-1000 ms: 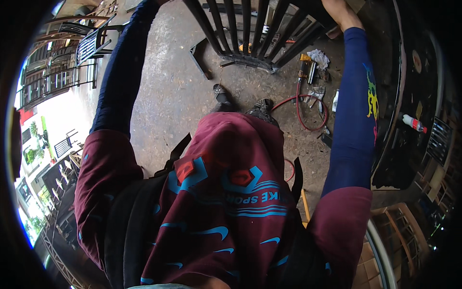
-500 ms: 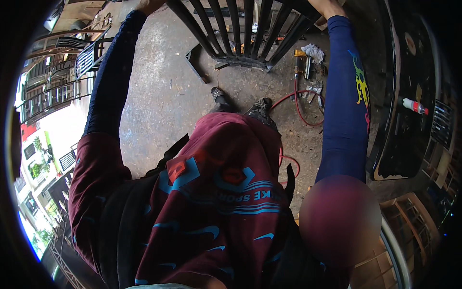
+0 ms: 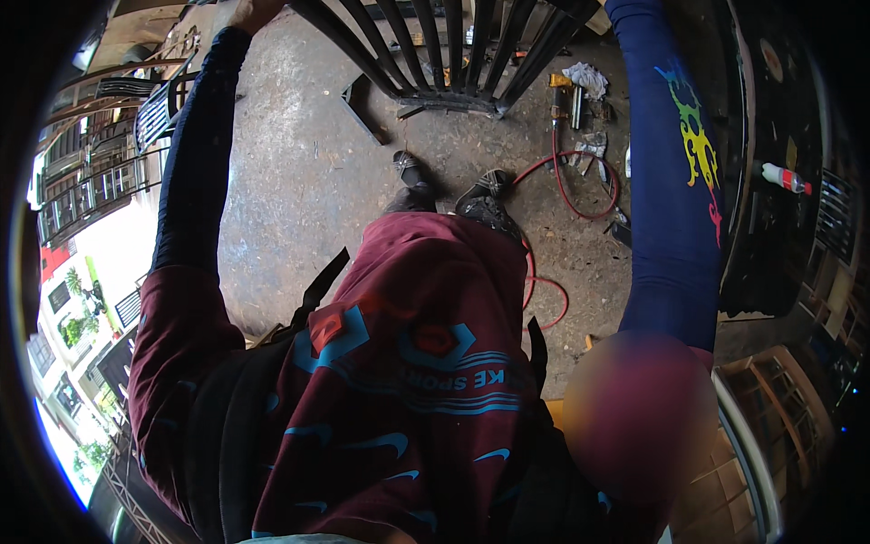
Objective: Repairing a chair using a nail gun and a hammer.
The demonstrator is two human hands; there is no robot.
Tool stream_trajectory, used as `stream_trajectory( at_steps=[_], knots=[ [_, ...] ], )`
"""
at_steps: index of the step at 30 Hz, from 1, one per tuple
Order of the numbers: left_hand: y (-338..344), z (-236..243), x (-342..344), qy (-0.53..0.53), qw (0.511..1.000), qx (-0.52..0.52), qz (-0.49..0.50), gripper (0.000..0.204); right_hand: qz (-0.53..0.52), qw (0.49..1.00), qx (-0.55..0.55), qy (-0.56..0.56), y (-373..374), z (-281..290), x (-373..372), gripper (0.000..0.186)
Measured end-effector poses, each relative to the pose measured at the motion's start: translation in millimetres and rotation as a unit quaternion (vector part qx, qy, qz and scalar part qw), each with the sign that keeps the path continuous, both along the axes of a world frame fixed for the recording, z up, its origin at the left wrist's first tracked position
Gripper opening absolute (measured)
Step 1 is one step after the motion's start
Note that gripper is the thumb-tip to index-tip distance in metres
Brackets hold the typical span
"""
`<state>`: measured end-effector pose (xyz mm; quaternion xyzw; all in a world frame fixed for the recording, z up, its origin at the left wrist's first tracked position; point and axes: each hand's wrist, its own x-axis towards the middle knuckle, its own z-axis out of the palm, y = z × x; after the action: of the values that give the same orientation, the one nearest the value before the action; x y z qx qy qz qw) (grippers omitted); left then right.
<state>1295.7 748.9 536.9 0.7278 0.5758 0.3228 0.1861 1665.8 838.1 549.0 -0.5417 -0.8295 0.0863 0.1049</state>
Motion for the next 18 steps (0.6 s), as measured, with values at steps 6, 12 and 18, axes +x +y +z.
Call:
stream_trajectory(
  at_steps=[6,12,18],
  knots=[
    [-4.6,-8.2,-10.7,0.018,0.999,-0.029,0.008,0.042,-0.050,0.992,-0.116,-0.022,-19.3,11.7,-17.8,0.082],
    [-7.4,-6.3,-11.7,-0.019,0.999,-0.019,0.038,0.041,-0.032,0.991,-0.128,0.028,-10.2,18.9,-16.1,0.086],
    [20.3,20.3,-34.9,0.085,0.972,-0.214,-0.038,0.036,-0.051,0.996,-0.066,0.014,-19.2,14.5,-29.7,0.069]
  ],
)
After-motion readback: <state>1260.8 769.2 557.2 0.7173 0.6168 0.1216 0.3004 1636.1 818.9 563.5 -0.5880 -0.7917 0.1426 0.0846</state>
